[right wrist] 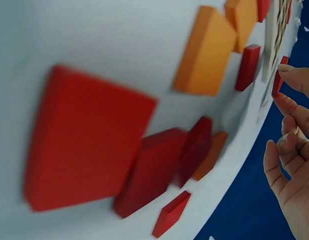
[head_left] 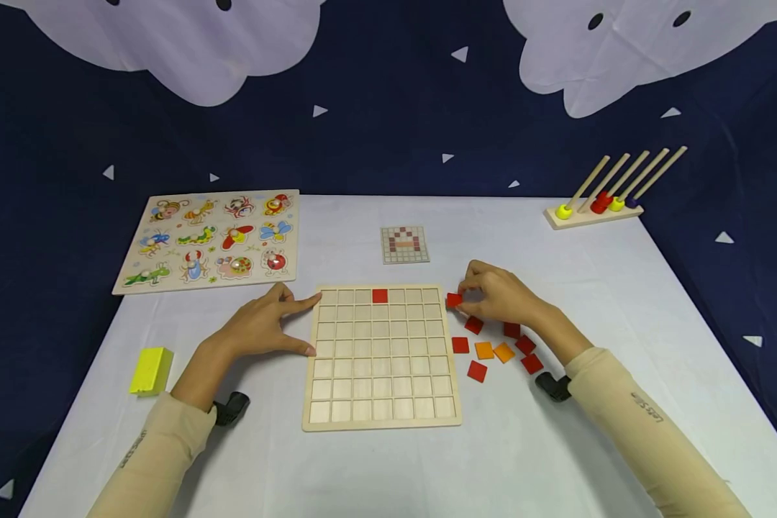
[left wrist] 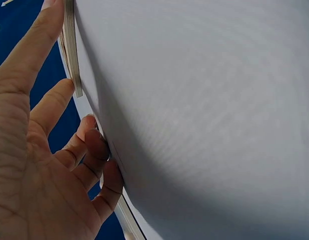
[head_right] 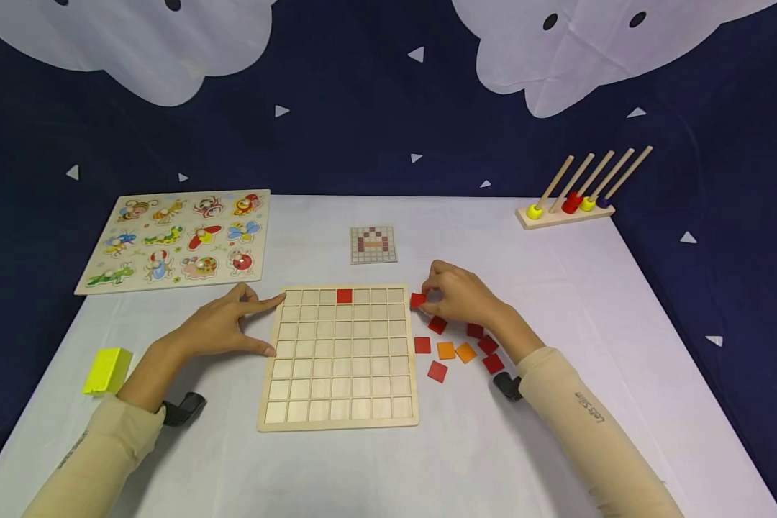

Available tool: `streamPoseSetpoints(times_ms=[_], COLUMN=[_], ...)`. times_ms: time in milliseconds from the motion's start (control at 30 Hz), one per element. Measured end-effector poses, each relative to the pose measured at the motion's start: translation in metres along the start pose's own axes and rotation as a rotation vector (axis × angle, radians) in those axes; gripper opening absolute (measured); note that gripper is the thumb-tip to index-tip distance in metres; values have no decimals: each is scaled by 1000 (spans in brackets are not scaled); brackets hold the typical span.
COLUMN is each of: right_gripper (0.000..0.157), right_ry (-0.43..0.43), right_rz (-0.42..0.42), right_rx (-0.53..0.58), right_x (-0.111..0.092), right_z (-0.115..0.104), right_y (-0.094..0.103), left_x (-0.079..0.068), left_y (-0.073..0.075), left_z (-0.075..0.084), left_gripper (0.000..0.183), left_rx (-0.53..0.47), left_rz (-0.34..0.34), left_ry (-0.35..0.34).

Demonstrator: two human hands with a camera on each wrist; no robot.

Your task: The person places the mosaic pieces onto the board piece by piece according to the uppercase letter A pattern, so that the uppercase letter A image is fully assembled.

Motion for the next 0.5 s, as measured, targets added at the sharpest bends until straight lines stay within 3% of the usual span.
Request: streamPoseSetpoints(times_ms=[200, 500], right_gripper=[23, 21], right_ry=[6, 92], right_rz=[-15, -27], right_rx=[29, 43], right_x=[10, 32], right_z=[-11, -28], right_y=[1, -7], left_x=[1, 0], left_y=[0, 0], left_z=[-1, -2], left_gripper=[100, 100], left_rx=[11, 16], left_rz=[-1, 2], left_ry=[-8, -1])
Point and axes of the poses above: each hand's wrist, its own x-axis towards the middle knuckle, its own y-axis out of the back of the hand, z = x × y, the point moved 1 cm from there along x, towards the middle knuckle, and after that the axes turned 10 degrees about y, right-handed, at the moved point
